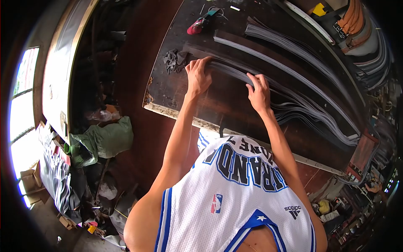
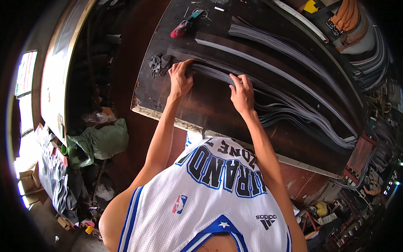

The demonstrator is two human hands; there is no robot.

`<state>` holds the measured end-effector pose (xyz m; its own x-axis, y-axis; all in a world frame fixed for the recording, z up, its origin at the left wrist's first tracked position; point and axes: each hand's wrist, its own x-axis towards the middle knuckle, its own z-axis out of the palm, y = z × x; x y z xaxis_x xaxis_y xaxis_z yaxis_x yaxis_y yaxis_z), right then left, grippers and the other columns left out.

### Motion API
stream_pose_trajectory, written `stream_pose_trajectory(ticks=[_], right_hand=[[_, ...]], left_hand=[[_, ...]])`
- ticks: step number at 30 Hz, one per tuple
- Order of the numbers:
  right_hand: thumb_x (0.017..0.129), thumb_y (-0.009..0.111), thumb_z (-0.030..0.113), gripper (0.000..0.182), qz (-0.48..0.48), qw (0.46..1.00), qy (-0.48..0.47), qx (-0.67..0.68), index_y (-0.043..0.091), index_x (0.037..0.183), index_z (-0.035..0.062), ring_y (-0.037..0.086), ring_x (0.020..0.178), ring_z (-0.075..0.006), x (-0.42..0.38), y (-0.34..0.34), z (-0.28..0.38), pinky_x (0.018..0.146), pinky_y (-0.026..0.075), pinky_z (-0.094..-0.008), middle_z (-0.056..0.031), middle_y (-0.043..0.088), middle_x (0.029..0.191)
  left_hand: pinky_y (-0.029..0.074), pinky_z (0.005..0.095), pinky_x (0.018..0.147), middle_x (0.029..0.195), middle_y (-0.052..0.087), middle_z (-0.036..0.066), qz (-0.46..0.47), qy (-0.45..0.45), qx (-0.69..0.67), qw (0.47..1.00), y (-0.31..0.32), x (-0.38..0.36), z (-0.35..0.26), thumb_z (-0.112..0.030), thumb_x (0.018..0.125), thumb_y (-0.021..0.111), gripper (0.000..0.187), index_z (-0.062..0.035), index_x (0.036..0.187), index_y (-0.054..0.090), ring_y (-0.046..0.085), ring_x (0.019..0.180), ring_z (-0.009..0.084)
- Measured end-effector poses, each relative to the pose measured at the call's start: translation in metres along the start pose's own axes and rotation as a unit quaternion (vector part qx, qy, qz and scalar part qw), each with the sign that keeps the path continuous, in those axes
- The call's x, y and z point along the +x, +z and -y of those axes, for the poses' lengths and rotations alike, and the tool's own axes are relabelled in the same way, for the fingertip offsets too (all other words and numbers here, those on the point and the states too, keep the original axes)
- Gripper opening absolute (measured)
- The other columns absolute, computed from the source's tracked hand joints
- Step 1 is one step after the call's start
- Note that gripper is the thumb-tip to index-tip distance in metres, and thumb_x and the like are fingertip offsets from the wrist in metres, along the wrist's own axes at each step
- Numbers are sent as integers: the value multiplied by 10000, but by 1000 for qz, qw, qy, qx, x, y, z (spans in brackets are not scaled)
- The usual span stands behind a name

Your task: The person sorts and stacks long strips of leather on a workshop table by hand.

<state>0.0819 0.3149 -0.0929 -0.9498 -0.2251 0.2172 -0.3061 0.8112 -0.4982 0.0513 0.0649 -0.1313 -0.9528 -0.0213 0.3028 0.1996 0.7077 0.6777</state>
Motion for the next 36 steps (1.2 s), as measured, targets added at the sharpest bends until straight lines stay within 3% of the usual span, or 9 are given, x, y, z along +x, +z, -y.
stream_pose_trajectory(ticks=[8, 13, 17, 26, 31, 36], right_hand=[[782, 740, 11, 437, -6, 1000, -3, 2, 641, 1206, 48, 566, 965, -290, 0, -3, 3, 890, 465, -410, -101, 540, 1023], [799, 737, 48, 378, -34, 994, -38, -99, 646, 1165, 80, 573, 1005, -283, 2, -7, 10, 917, 434, -415, -85, 571, 1083], [808, 728, 48, 365, -1, 999, -15, -52, 631, 1158, 90, 574, 1024, -292, 1, -1, 3, 928, 427, -416, -84, 587, 1091], [788, 718, -20, 433, -18, 1000, -19, 12, 609, 1196, 74, 573, 1006, -318, 3, 2, 1, 911, 453, -419, -106, 592, 1080], [772, 712, -19, 557, 45, 998, -14, -32, 577, 1299, 97, 556, 1025, -298, 7, -4, 8, 919, 444, -414, -96, 559, 1104], [764, 718, 5, 552, 3, 996, -57, -61, 570, 1285, 110, 535, 1060, -283, 8, -3, 15, 927, 423, -413, -91, 544, 1104]], left_hand=[[359, 408, 991, 1108, 634, 47, -12, -6, -9, 1000, -3, -4, 0, -72, 752, 732, 436, -133, 1174, 640, 559, 1107, 259], [351, 419, 976, 1071, 605, 43, -17, 16, -17, 1000, -6, -2, 2, -83, 732, 740, 422, -154, 1134, 633, 549, 1080, 258], [352, 402, 981, 1113, 629, 31, 19, 12, -23, 999, -11, 0, 0, -74, 750, 742, 427, -144, 1159, 644, 557, 1090, 259], [346, 407, 979, 1121, 647, 13, 47, 40, -1, 998, -14, 2, 1, -85, 752, 753, 433, -166, 1165, 651, 552, 1097, 251], [338, 410, 993, 1134, 661, 15, 67, 61, -5, 996, -14, 0, 10, -72, 751, 751, 416, -159, 1147, 659, 543, 1137, 246], [333, 415, 1011, 1139, 660, 16, 72, 72, -15, 995, -23, -9, 9, -57, 757, 738, 406, -147, 1144, 657, 544, 1141, 254]])
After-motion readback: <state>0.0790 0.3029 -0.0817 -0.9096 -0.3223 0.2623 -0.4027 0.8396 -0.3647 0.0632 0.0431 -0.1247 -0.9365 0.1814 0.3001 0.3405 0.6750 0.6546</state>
